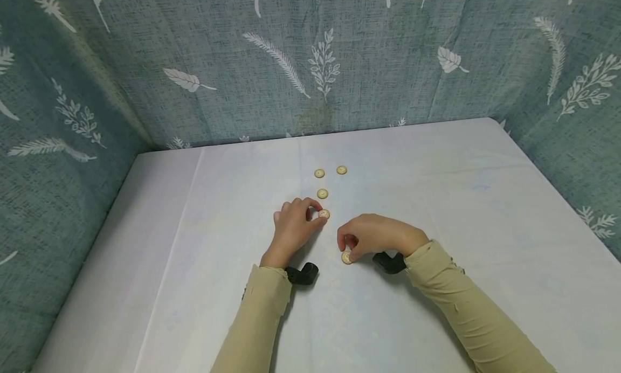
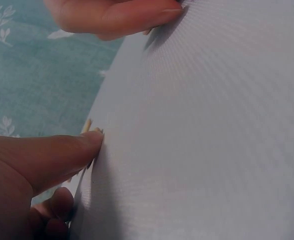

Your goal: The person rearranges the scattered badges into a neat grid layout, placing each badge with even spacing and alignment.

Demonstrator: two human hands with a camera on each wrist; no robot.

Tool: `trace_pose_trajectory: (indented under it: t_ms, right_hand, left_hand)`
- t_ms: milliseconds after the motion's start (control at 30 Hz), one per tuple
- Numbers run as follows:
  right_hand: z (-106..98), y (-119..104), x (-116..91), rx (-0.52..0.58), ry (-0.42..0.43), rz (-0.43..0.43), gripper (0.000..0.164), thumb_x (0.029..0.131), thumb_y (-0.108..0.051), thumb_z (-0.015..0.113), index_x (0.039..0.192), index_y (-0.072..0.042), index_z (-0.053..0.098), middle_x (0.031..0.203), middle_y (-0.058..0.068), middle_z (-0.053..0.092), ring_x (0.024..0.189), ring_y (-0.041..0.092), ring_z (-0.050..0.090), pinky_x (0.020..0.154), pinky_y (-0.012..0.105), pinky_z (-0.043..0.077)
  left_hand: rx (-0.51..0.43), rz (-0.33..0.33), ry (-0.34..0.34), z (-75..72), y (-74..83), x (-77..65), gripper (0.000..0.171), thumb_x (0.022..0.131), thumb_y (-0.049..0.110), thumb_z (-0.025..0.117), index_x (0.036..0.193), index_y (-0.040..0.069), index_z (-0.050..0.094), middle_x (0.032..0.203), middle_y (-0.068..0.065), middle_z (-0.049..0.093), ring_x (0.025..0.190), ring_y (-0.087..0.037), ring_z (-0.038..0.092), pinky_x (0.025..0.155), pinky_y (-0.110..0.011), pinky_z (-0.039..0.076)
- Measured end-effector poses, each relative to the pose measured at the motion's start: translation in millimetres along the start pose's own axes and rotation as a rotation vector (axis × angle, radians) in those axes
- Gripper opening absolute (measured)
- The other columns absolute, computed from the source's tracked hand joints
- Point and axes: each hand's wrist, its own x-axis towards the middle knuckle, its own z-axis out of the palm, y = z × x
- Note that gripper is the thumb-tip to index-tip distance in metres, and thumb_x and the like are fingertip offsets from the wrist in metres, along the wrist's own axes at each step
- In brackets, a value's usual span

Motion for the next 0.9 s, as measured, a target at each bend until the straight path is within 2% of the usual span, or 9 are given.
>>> trace_pose_trajectory:
  t_ms: [367, 633, 900]
  right_hand:
    - [2.2, -4.0, 0.6, -0.057, -0.007, 0.001, 0.016, 0.070, -0.018, 0.071, 0.078, -0.024, 0.059, 0.064, -0.013, 0.050, 0.063, 0.004, 0.048, 0.066, 0.033, 0.034]
    - [2.3, -6.7, -0.1, -0.035, 0.015, 0.000, 0.016, 0.069, -0.013, 0.069, 0.076, -0.022, 0.057, 0.066, -0.011, 0.049, 0.063, 0.005, 0.047, 0.063, 0.028, 0.037]
    - [2.3, -7.2, -0.3, -0.002, 0.005, -0.004, 0.014, 0.073, -0.014, 0.069, 0.076, -0.021, 0.057, 0.067, -0.011, 0.052, 0.064, 0.005, 0.048, 0.062, 0.026, 0.039]
  left_hand:
    - [-0.008, -0.002, -0.003, -0.1, -1.0, -0.4, 0.024, 0.078, 0.038, 0.065, 0.095, 0.021, 0.060, 0.073, 0.001, 0.044, 0.073, -0.019, 0.038, 0.066, -0.037, 0.023]
    - [-0.011, 0.000, -0.002, 0.2, -1.3, 0.2, 0.024, 0.078, 0.038, 0.065, 0.095, 0.021, 0.060, 0.073, 0.001, 0.044, 0.072, -0.019, 0.038, 0.066, -0.037, 0.022]
    - [-0.003, -0.002, -0.009, 0.3, -0.6, 1.0, 0.024, 0.078, 0.037, 0.065, 0.095, 0.021, 0.060, 0.074, 0.002, 0.045, 0.073, -0.019, 0.038, 0.066, -0.037, 0.023]
